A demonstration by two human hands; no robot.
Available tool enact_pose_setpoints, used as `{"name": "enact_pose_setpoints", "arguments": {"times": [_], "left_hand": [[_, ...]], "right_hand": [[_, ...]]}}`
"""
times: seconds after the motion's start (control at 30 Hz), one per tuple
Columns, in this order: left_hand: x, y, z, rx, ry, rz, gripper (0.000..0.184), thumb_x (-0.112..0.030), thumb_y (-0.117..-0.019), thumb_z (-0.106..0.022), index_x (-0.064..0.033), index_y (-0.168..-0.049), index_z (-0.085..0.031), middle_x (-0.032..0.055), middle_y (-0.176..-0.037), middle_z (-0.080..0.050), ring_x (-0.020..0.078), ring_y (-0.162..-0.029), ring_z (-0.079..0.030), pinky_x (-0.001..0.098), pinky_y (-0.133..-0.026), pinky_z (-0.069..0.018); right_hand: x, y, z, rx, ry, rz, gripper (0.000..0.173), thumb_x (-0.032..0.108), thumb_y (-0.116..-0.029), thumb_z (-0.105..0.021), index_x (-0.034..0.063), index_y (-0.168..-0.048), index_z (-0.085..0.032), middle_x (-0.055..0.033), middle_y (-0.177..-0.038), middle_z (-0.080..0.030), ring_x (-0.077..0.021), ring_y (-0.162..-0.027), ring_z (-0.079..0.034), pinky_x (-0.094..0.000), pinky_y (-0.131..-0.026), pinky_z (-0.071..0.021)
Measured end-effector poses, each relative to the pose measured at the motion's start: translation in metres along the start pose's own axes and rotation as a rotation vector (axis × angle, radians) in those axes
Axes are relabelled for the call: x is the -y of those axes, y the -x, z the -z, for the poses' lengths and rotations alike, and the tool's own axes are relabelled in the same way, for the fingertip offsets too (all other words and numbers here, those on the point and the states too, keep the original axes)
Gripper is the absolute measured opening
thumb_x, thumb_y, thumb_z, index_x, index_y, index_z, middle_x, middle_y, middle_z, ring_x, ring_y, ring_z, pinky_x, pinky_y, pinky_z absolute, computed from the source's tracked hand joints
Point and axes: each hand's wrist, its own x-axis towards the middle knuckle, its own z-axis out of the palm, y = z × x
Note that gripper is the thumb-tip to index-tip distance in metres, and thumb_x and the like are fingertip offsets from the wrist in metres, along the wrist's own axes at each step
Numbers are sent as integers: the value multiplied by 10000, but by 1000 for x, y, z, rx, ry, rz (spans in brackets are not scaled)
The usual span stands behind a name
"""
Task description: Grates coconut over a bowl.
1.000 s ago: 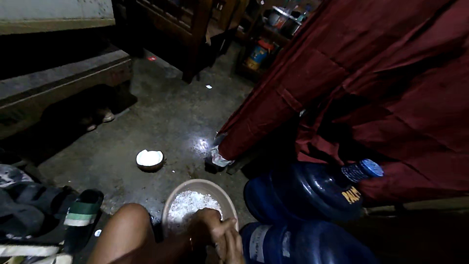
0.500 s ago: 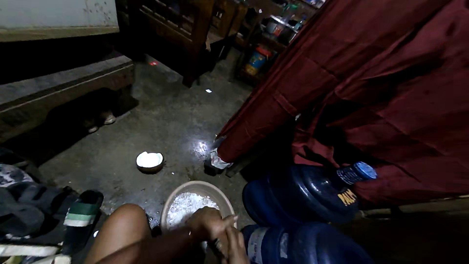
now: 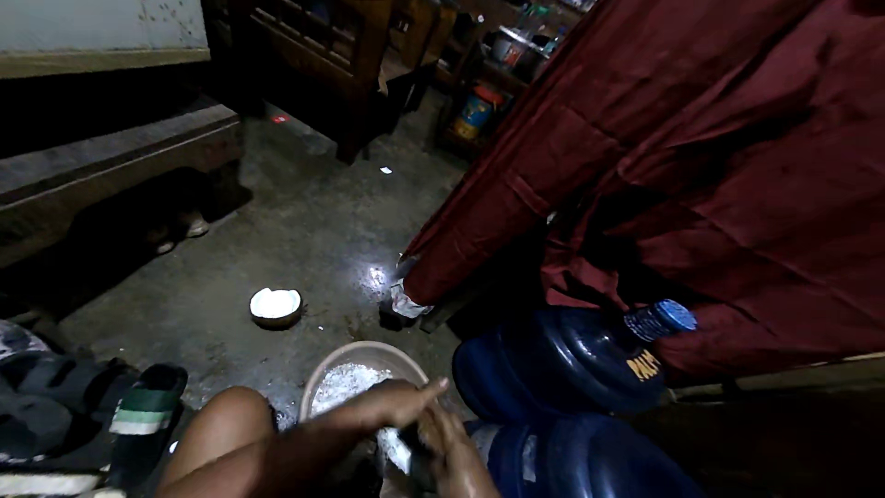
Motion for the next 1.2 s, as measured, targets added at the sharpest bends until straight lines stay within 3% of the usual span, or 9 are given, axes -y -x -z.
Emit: {"name": "enact_pose_setpoints", "arguments": {"times": [0.13,0.3,0.43,0.53,0.63,0.8,0.97,1.1,1.2], "left_hand": [[60,-18,-34,-236,-174,-78,639,-567,-1073,-335,-45,-1118,-700,202,-1101,-700,374,-1079,-669,601,-915,-512],[64,-64,-15,-155,93,161,841,-643,-1064,-226,63,-1262,-639,289,-1333,-600,411,-1278,-567,615,-1074,-419],[23,-34,13,-15,253,58,840,-617,-1072,-110,18,-1466,-493,250,-1510,-478,348,-1417,-451,553,-1170,-329],[4,1,4,-16,88,-16,854,-642,-1065,-154,27,-1414,-555,282,-1434,-544,410,-1377,-492,635,-1137,-348],[40,-4,-35,-196,-132,-77,709,-613,-1069,-266,-61,-1218,-685,207,-1187,-690,379,-1164,-646,616,-979,-489],[67,-61,-18,-199,6,99,716,-549,-1096,-252,19,-1244,-663,248,-1308,-628,389,-1257,-587,605,-1059,-439],[13,-45,17,-19,200,80,831,-608,-1078,-131,37,-1465,-486,269,-1508,-472,371,-1417,-446,564,-1170,-320],[-3,-1,-2,-44,35,34,881,-696,-1039,-203,24,-1309,-635,277,-1332,-611,417,-1280,-567,650,-1074,-402],[45,-19,-34,-161,-97,-4,729,-624,-1064,-275,-39,-1194,-690,214,-1192,-685,377,-1161,-645,617,-982,-482]], "right_hand": [[-33,-5,-81,-264,25,117,637,53,-851,-749,-23,-1446,-537,-336,-1440,-498,-479,-1277,-563,-567,-1015,-532],[-46,-69,-56,29,9,-40,736,-5,-885,-666,95,-1568,-411,-223,-1505,-499,-358,-1371,-520,-505,-1150,-431],[-25,-71,2,174,-36,-20,651,-22,-937,-596,80,-1555,-421,-163,-1529,-509,-261,-1412,-501,-444,-1187,-399],[4,-12,10,72,23,-40,775,-48,-856,-661,61,-1571,-384,-265,-1520,-445,-382,-1359,-514,-506,-1124,-448],[-16,15,-52,-227,6,101,742,-17,-762,-784,-43,-1454,-517,-365,-1414,-491,-498,-1252,-563,-582,-1015,-522],[-46,-61,-73,-70,1,-60,784,0,-814,-726,116,-1542,-458,-247,-1477,-496,-411,-1314,-540,-535,-1086,-480],[-35,-73,-1,135,-155,-71,644,-28,-910,-612,59,-1526,-446,-164,-1497,-533,-250,-1371,-534,-439,-1150,-438],[-2,4,-4,-16,-86,7,788,-45,-841,-695,-1,-1559,-371,-276,-1534,-432,-386,-1378,-502,-510,-1128,-451],[-22,12,-66,-238,18,109,672,15,-835,-742,-20,-1467,-518,-316,-1513,-448,-499,-1296,-545,-590,-1002,-530]]}}
